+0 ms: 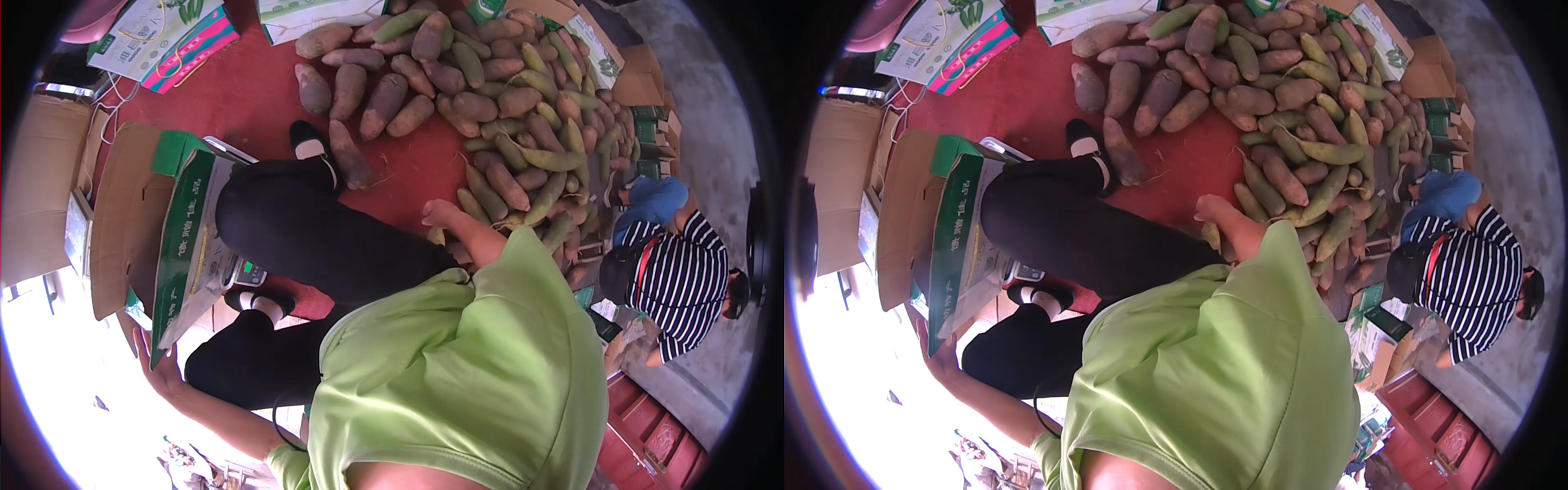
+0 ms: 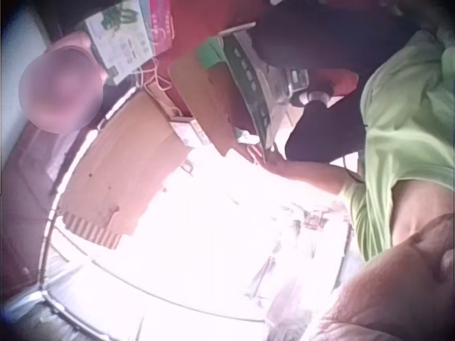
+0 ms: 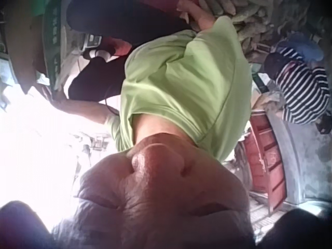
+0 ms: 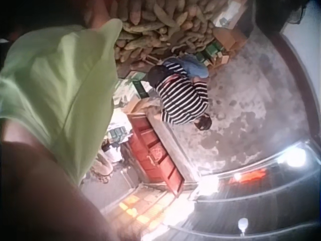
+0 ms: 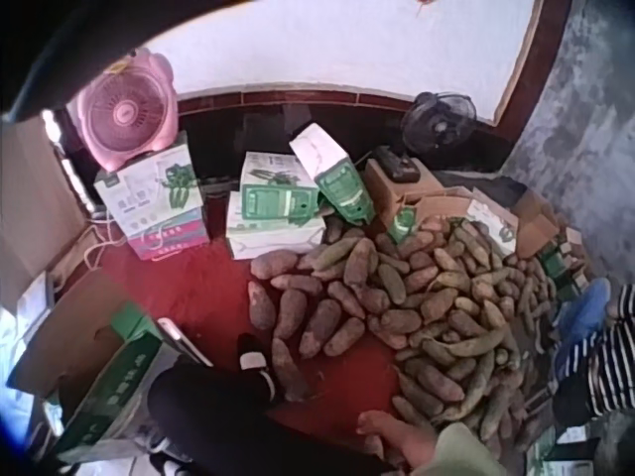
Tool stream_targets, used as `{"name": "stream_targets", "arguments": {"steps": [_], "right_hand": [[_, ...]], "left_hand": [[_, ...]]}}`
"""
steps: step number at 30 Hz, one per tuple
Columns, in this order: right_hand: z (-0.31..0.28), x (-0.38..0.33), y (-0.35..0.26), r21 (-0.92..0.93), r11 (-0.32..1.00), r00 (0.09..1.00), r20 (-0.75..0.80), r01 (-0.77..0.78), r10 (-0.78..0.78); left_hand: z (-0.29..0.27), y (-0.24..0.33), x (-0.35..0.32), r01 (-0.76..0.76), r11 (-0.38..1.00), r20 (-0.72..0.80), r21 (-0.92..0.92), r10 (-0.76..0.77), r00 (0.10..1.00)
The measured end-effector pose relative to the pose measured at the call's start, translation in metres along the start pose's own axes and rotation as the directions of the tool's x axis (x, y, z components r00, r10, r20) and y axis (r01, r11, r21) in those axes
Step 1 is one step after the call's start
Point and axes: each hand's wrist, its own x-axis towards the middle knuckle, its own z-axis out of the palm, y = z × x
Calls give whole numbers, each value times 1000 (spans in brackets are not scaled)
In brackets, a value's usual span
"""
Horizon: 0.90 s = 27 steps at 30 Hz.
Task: Sort, weigh, and pack sweet potatoes or yams into cardboard boxes.
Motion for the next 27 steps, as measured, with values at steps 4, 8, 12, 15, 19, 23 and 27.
{"name": "stream_targets", "arguments": {"steps": [4,8,12,15,19,23,27], "right_hand": [[-40,-43,-23,5,994,959,265,-111,106],[36,-36,77,-203,978,977,212,54,-10],[27,-50,48,248,959,990,18,-140,140],[58,-43,48,539,822,962,-70,-185,262],[36,-38,-13,442,850,952,37,-287,302],[56,-29,1,282,929,960,-74,-239,270],[42,-30,9,393,887,930,-166,-243,329]], "left_hand": [[-9,0,-4,11,1000,-32,11,-11,999],[-2,0,11,38,999,44,-35,-37,998],[-19,0,5,-4,999,14,-37,5,1000],[-1,-5,10,26,998,45,-49,-24,999],[-44,-8,17,-32,999,116,41,27,993],[-19,-12,10,-152,911,119,384,115,986],[-18,-13,14,-84,944,121,320,47,992]]}}
